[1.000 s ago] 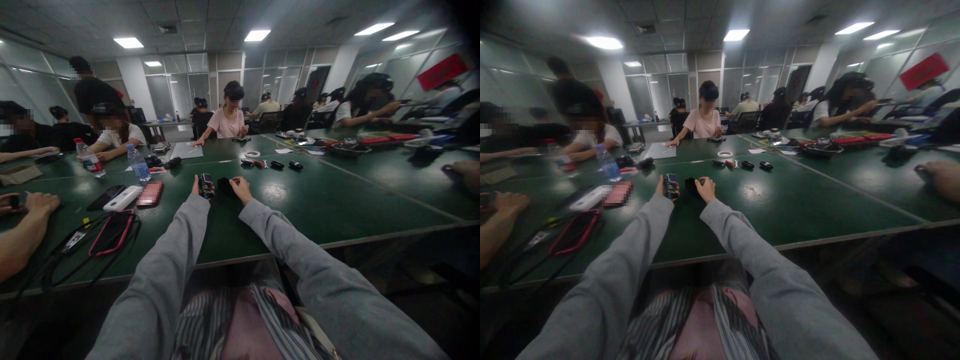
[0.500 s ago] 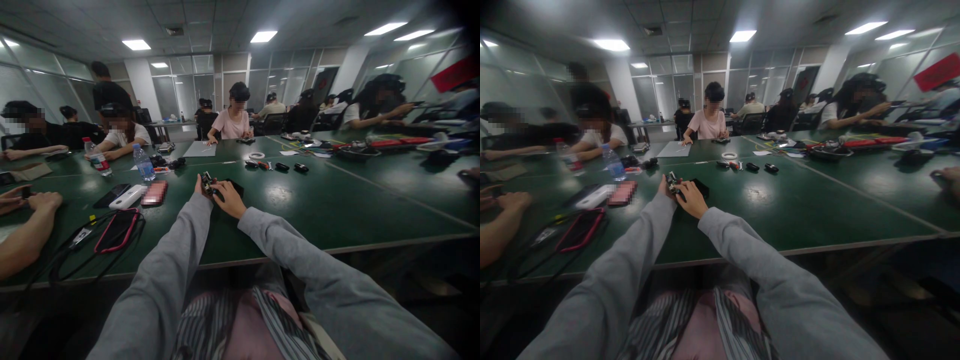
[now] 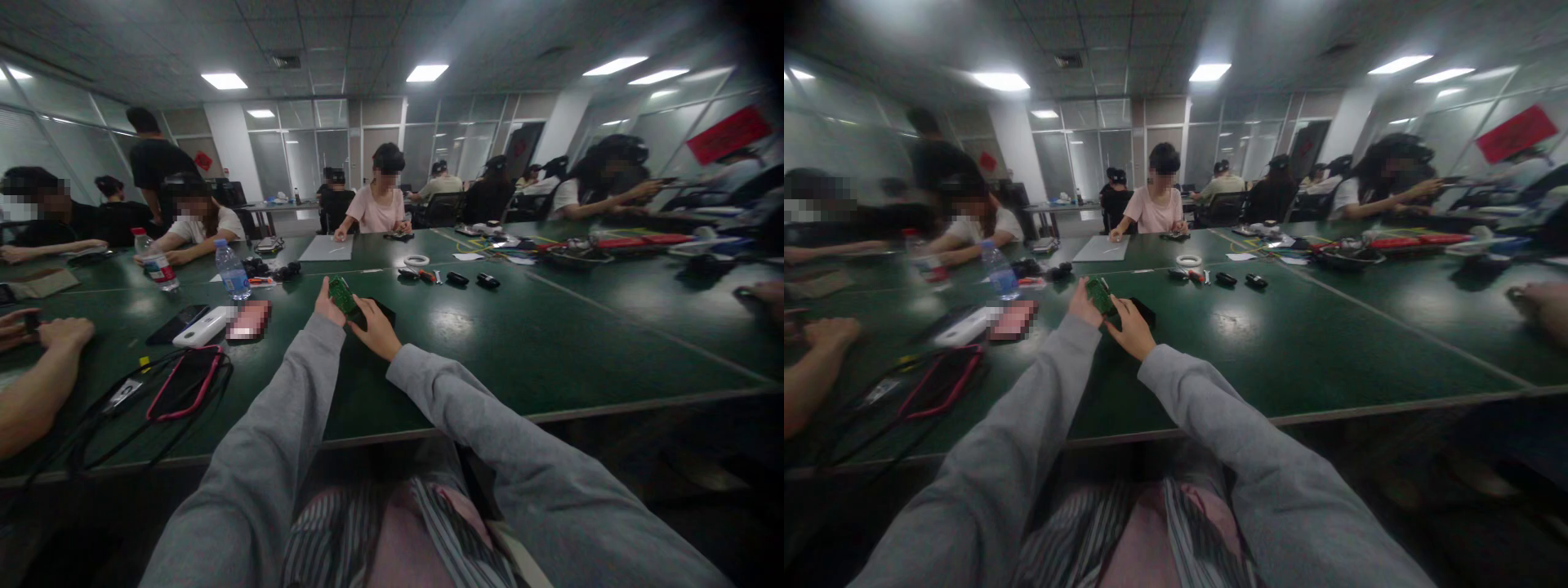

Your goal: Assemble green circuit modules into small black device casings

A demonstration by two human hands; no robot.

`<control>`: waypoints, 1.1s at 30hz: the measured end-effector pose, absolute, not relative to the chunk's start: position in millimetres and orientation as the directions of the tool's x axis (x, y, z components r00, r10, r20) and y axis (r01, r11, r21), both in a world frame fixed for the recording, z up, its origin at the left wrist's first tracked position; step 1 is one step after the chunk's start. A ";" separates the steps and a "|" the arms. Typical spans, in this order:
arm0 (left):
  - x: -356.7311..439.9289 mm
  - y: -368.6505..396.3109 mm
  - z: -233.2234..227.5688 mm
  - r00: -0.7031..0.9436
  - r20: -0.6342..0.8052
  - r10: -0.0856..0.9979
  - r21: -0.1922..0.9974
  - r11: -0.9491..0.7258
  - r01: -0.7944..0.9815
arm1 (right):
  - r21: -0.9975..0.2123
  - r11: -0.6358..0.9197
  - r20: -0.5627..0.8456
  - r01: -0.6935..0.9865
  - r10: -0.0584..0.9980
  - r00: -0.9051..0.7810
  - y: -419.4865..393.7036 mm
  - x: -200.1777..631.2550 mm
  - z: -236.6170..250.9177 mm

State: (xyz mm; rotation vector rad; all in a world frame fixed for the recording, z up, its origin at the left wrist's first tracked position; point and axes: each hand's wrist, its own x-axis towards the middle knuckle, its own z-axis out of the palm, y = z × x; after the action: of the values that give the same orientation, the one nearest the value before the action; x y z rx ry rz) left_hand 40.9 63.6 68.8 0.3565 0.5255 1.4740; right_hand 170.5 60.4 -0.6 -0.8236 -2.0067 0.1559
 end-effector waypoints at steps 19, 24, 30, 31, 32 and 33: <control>48.3 60.8 61.5 -0.010 0.082 0.997 0.786 -0.071 -0.614 | -0.654 0.672 0.683 0.348 0.722 -0.113 76.5 179.0 -0.1; 47.6 54.3 67.1 0.042 0.078 0.996 0.818 -0.040 -0.573 | -0.671 0.648 0.668 0.361 0.739 -0.085 79.7 180.9 -1.4; 42.9 49.1 71.5 0.138 0.122 0.983 0.836 -0.027 -0.548 | -0.685 0.630 0.666 0.366 0.745 -0.037 79.8 184.5 6.7; 40.9 50.1 71.3 0.140 0.116 0.983 0.831 -0.019 -0.556 | -0.690 0.628 0.669 0.359 0.743 -0.016 79.8 185.4 9.0; 38.3 51.6 70.7 0.136 0.110 0.985 0.822 -0.014 -0.569 | -0.697 0.626 0.670 0.351 0.743 0.007 79.7 186.5 11.6; 35.3 53.4 70.0 0.127 0.107 0.986 0.811 -0.013 -0.584 | -0.705 0.620 0.669 0.345 0.743 0.032 79.8 187.8 14.1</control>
State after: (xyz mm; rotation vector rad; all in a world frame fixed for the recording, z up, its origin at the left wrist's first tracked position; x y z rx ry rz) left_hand 35.3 53.4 70.0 0.8540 0.6069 1.3725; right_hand 187.8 79.8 14.1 -0.9350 -1.5685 0.3884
